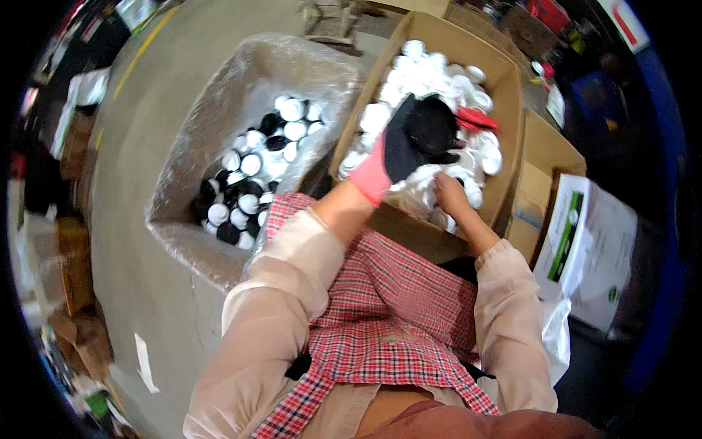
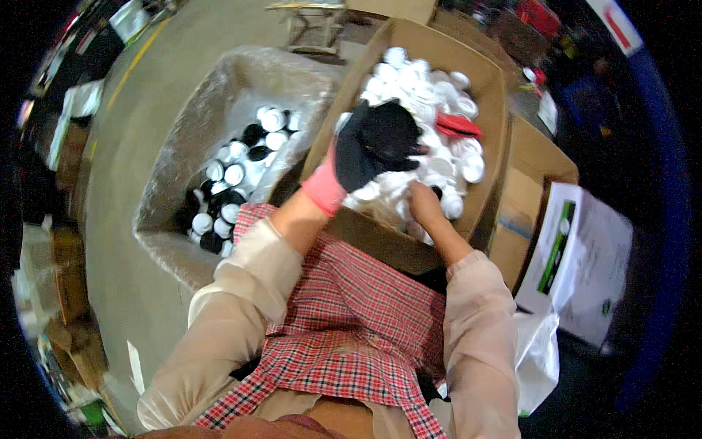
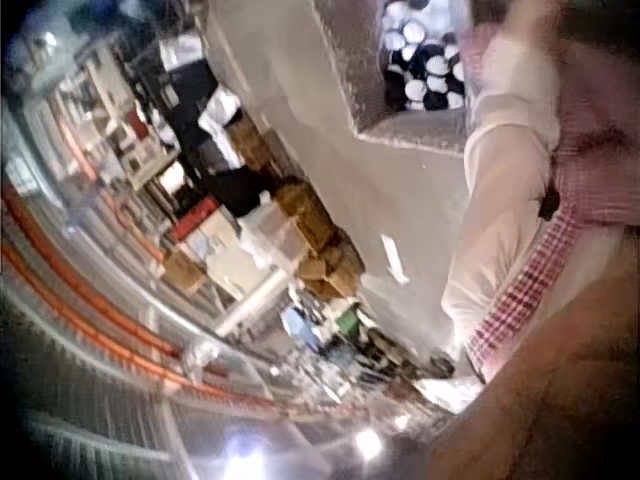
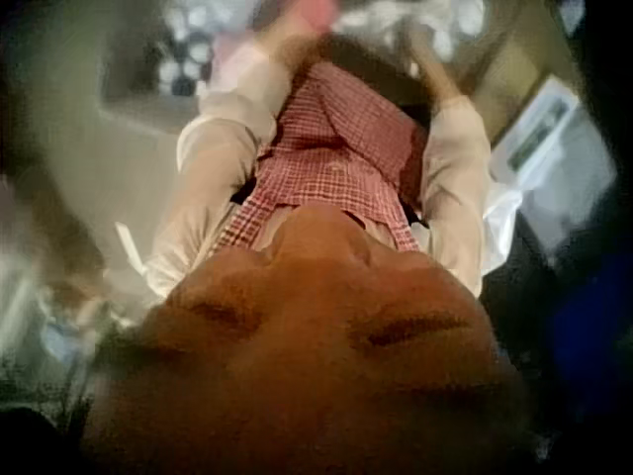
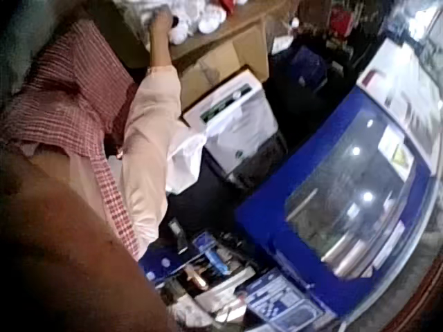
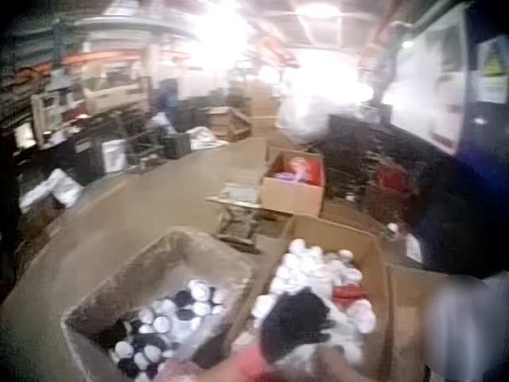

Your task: The person repeatedly picks white plastic cups and black lids from separate boxes, presses the lids onto the cups, and places the assembled units into a larger bin. The person also briefly handles printed paper sheets and places them into the bin.

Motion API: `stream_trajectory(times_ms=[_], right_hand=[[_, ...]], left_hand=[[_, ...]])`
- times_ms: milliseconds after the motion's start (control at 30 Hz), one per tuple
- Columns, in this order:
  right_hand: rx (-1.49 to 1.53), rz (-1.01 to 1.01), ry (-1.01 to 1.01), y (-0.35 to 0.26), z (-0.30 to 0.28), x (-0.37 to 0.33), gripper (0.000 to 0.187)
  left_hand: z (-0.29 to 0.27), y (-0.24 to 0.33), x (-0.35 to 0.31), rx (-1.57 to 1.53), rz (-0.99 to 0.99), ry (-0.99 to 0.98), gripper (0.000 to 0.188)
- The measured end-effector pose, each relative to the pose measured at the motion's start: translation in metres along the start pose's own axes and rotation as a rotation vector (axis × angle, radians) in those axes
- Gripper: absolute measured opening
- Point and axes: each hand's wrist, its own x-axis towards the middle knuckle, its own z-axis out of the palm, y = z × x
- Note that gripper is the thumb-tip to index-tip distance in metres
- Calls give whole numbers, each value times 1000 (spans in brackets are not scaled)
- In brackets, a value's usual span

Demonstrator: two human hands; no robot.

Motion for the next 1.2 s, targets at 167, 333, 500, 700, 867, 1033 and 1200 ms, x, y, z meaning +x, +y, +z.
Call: stream_trajectory(times_ms=[167, 333, 500, 700, 867, 1033, 1200], right_hand=[[-112, 56, 46, -29, -17, 18, 17], [254, 251, -46, -28, -31, 22, 45], [72, 251, 42, -7, 10, 18, 45], [176, 221, 236, -44, -64, 27, 25], [1312, -42, 317, -79, -147, 16, 19], [1551, -243, -19, -105, -169, -5, 68], [1305, -100, 167, -102, -173, -12, 80]], left_hand=[[1, 15, -8, -383, -195, -68, 53], [-6, 5, -3, -370, -236, -103, 56], [-4, 7, 2, -354, -207, -93, 61], [5, 13, -2, -369, -257, -96, 62], [20, 9, -1, -397, -275, -170, 63], [26, 7, -2, -485, -186, 6, 60], [33, 4, 1, -346, -119, -44, 61]])
